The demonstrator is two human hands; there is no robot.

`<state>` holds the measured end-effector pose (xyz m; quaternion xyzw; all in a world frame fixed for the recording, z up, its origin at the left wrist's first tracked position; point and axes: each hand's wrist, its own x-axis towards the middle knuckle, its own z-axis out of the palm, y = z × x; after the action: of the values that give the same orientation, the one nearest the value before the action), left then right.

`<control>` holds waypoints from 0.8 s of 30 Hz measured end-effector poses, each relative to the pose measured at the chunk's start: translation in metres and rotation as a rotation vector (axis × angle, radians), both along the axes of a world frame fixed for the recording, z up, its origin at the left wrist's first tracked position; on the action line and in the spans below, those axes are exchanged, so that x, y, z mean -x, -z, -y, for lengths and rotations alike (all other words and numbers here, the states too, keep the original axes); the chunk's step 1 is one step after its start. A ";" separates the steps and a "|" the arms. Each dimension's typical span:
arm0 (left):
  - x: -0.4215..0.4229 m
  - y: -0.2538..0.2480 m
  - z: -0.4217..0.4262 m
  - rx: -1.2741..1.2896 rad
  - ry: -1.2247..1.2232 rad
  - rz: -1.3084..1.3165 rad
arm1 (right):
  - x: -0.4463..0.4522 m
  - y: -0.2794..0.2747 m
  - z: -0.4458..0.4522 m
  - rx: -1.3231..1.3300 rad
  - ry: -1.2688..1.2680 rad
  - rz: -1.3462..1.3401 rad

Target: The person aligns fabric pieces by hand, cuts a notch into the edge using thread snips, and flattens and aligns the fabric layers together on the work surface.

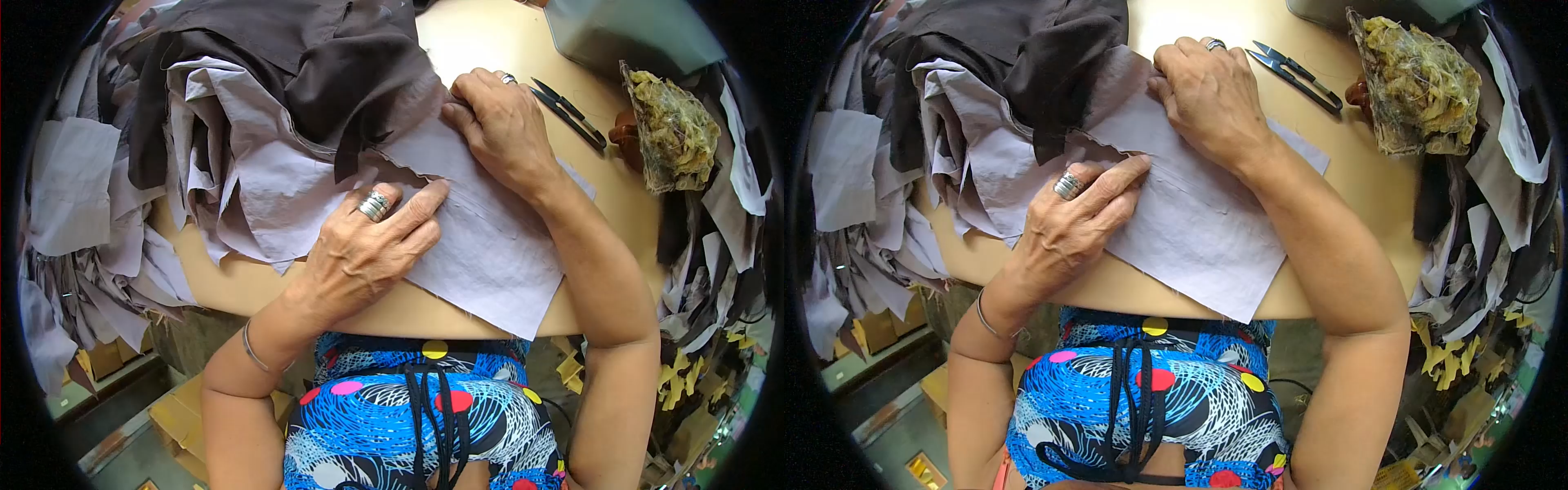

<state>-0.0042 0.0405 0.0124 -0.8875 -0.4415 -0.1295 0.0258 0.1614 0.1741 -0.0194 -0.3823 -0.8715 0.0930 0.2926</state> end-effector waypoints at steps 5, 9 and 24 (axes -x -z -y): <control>-0.003 0.004 -0.001 -0.042 -0.025 0.033 | -0.001 0.001 -0.001 -0.020 0.000 -0.013; -0.004 0.005 0.001 -0.057 -0.055 0.008 | 0.000 0.001 -0.001 -0.013 0.001 -0.004; -0.005 0.010 0.001 -0.092 -0.045 -0.016 | 0.000 0.001 0.000 -0.066 -0.001 -0.001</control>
<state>0.0006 0.0394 0.0026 -0.8763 -0.4545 -0.1420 0.0728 0.1611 0.1744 -0.0202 -0.3719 -0.8742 0.0645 0.3055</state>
